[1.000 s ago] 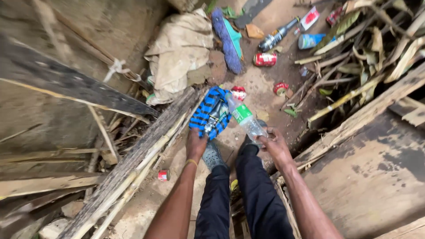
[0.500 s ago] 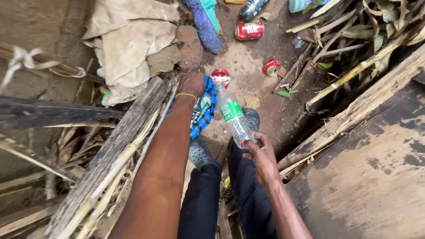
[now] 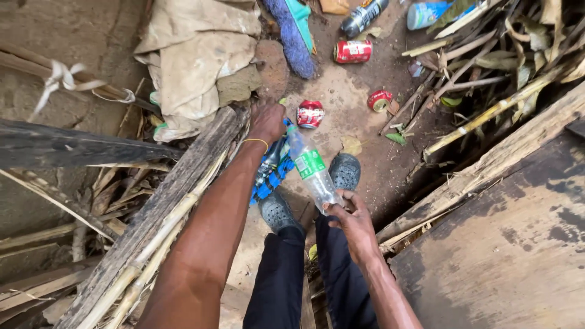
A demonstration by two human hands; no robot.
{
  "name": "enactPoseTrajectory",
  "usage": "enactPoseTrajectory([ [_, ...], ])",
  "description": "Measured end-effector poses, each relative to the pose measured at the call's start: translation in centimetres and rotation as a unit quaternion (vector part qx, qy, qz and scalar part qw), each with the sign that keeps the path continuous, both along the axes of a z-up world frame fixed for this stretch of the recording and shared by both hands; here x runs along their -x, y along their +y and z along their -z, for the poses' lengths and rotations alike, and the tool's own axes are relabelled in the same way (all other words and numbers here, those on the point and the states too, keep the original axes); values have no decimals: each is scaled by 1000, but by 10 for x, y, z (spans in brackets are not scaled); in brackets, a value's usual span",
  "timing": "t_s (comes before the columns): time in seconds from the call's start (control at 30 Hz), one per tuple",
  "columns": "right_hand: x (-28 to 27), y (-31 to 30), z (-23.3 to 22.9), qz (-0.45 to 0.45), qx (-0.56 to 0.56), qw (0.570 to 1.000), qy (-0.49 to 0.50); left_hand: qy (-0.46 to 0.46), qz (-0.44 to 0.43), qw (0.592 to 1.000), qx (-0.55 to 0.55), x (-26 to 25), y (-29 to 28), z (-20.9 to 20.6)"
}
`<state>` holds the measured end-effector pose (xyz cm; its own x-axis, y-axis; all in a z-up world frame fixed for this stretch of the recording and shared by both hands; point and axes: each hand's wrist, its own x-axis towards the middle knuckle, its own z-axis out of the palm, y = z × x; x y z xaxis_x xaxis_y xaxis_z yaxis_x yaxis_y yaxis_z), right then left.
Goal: Picking up empty bottles and trash from the ground and placing them into a bag.
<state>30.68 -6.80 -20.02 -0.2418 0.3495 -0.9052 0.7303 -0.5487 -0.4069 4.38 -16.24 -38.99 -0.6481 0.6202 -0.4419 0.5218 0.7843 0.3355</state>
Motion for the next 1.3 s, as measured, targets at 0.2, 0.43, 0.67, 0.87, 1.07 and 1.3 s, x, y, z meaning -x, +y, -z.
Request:
enactPoseTrajectory([
  [0.2,-9,-9,-8,-4,10,1000,-20,-222,-92,970,-17,30,-20,-3],
  [0.43,-30,-38,8,-5,72,995,-70,-314,-203,902,-214,40,-26,-17],
  [0.67,-11,-71,63,-40,100,991,-84,-356,-208,872,-262,48,-21,-38],
  [0.87,41,-101,104,15,119,993,19,-296,-108,936,-156,38,-22,-85],
  [1.07,68,-142,180,32,142,985,96,-288,-36,945,-154,30,-35,-98],
  [1.3,75,-164,229,149,55,983,90,-302,-76,919,-243,30,-51,-85],
])
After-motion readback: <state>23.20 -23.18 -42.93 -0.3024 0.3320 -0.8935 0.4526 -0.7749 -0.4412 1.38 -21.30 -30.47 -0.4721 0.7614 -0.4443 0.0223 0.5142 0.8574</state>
